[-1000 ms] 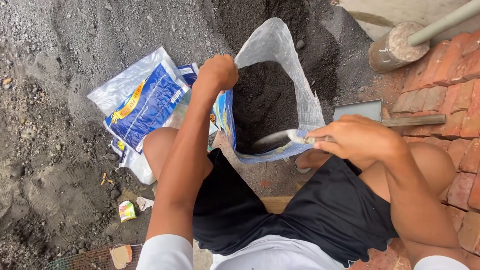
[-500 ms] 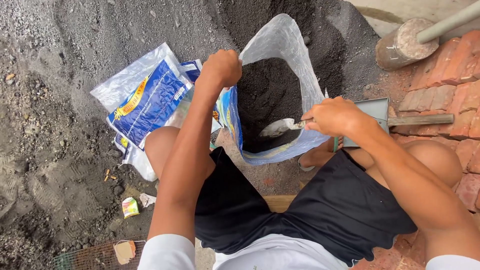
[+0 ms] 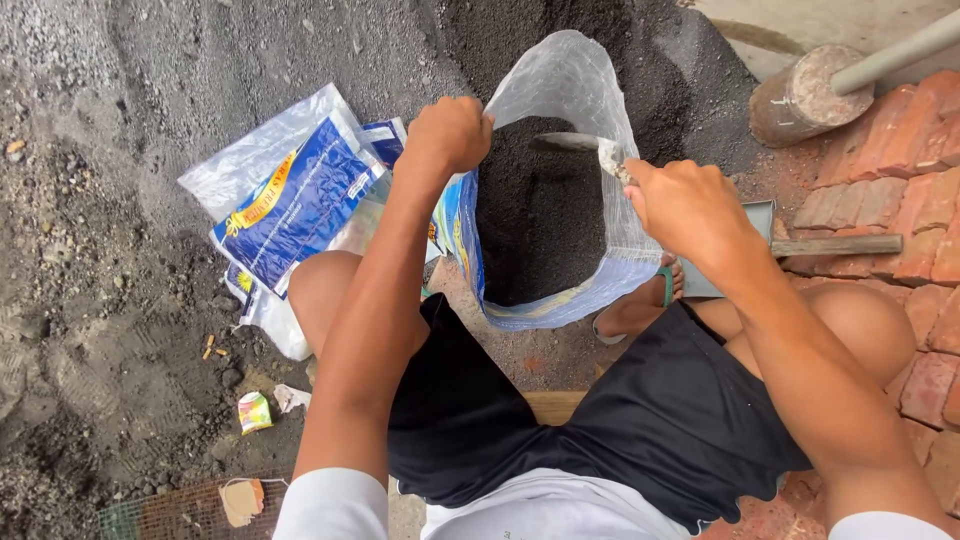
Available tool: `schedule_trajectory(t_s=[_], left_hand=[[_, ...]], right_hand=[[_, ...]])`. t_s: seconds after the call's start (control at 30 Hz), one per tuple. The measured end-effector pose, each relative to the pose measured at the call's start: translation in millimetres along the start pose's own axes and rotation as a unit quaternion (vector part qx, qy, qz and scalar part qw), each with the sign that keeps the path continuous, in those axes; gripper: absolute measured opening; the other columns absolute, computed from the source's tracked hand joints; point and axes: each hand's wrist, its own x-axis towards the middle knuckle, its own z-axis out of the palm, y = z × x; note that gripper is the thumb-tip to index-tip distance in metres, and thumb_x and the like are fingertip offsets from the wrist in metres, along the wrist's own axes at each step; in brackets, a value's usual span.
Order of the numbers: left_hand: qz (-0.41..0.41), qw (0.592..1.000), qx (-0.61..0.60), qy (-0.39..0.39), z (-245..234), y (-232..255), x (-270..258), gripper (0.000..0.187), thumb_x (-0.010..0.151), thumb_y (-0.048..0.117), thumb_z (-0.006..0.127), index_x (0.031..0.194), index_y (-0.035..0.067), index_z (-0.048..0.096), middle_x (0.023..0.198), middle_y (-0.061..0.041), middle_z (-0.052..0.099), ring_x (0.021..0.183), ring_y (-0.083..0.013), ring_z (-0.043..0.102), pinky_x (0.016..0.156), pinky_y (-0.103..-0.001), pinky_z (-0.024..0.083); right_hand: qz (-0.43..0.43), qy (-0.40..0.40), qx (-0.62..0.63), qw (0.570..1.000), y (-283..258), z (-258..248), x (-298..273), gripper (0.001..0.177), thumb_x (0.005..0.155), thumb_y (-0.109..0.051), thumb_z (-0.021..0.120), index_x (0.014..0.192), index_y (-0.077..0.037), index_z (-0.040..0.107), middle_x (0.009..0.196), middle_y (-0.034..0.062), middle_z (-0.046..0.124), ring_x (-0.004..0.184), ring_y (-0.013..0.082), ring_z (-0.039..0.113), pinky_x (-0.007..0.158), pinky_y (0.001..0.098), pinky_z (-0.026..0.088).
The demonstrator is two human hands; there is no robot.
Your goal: Scooping dark granular material from a pile into a plastic bag using a hand trowel.
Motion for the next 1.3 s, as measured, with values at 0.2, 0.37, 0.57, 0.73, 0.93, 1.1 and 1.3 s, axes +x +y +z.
schedule_trajectory(t_s=[0.2,0.37,0.57,0.73,0.93,1.1,1.3], left_hand=[[-0.005,0.994,-0.035,0.107,26,10,35,0.039,0.107,0.038,0.047,0.119,0.003,0.060,0.115,-0.023,0.063,0.100,-0.0498,0.065,0.079,-0.066,0.053],[0.019,0.994,-0.008,0.105,40,17,52,0.024,0.092,0.008,0.045,0.108,0.003,0.063,0.102,-0.024,0.068,0.092,-0.0516,0.067,0.075,-0.063,0.055],[0.037,0.997,-0.032,0.067,20,16,29,0.021,0.100,0.016,0.043,0.105,0.003,0.059,0.101,-0.025,0.067,0.089,-0.0511,0.065,0.071,-0.064,0.053],[0.008,0.998,0.008,-0.063,-3,11,8,0.032,0.088,-0.005,0.037,0.106,-0.002,0.064,0.108,-0.029,0.067,0.096,-0.0524,0.066,0.075,-0.060,0.057],[0.047,0.999,-0.004,-0.011,2,7,4,0.023,0.090,-0.005,0.037,0.097,-0.003,0.059,0.096,-0.028,0.067,0.082,-0.0509,0.064,0.064,-0.060,0.052],[0.068,0.994,-0.073,0.031,-22,10,-17,0.046,0.108,0.041,0.041,0.123,0.004,0.063,0.101,-0.028,0.070,0.091,-0.0524,0.065,0.075,-0.062,0.049],[0.079,0.986,-0.111,0.099,-22,3,-18,0.048,0.107,0.039,0.042,0.137,0.004,0.056,0.102,-0.022,0.075,0.094,-0.0457,0.069,0.073,-0.062,0.053]], right_hand=[[0.078,-0.161,0.147,0.973,-74,15,18,0.043,0.097,0.004,0.032,0.140,0.005,0.037,0.110,0.0347,0.055,0.092,0.0577,0.064,0.076,0.0635,0.053],[0.088,-0.211,0.218,0.949,-93,58,30,0.055,0.109,-0.024,0.044,0.152,0.006,0.025,0.082,0.0161,0.064,0.065,0.0343,0.065,0.057,0.0461,0.055],[0.200,-0.303,0.422,0.830,-89,61,17,0.049,0.103,-0.023,0.057,0.143,-0.004,0.037,0.093,0.0188,0.061,0.062,0.0258,0.054,0.050,0.0391,0.038],[0.268,-0.341,0.669,0.603,-100,89,23,0.088,0.097,-0.012,0.065,0.166,-0.013,0.009,0.079,0.0070,0.045,0.057,0.0122,0.033,0.046,0.0276,0.022],[0.280,-0.319,0.765,0.483,-100,121,51,0.008,0.101,-0.009,0.056,0.106,-0.007,0.050,0.071,0.0008,0.039,0.048,0.0036,0.031,0.030,0.0183,0.013],[0.258,-0.340,0.792,0.437,-79,143,46,0.017,0.097,-0.004,0.061,0.103,-0.015,0.050,0.071,-0.0012,0.038,0.044,0.0008,0.028,0.026,0.0164,0.011],[0.256,-0.331,0.762,0.495,-62,93,24,0.027,0.098,-0.002,0.057,0.123,-0.010,0.053,0.073,0.0000,0.036,0.043,0.0017,0.026,0.027,0.0176,0.013]])
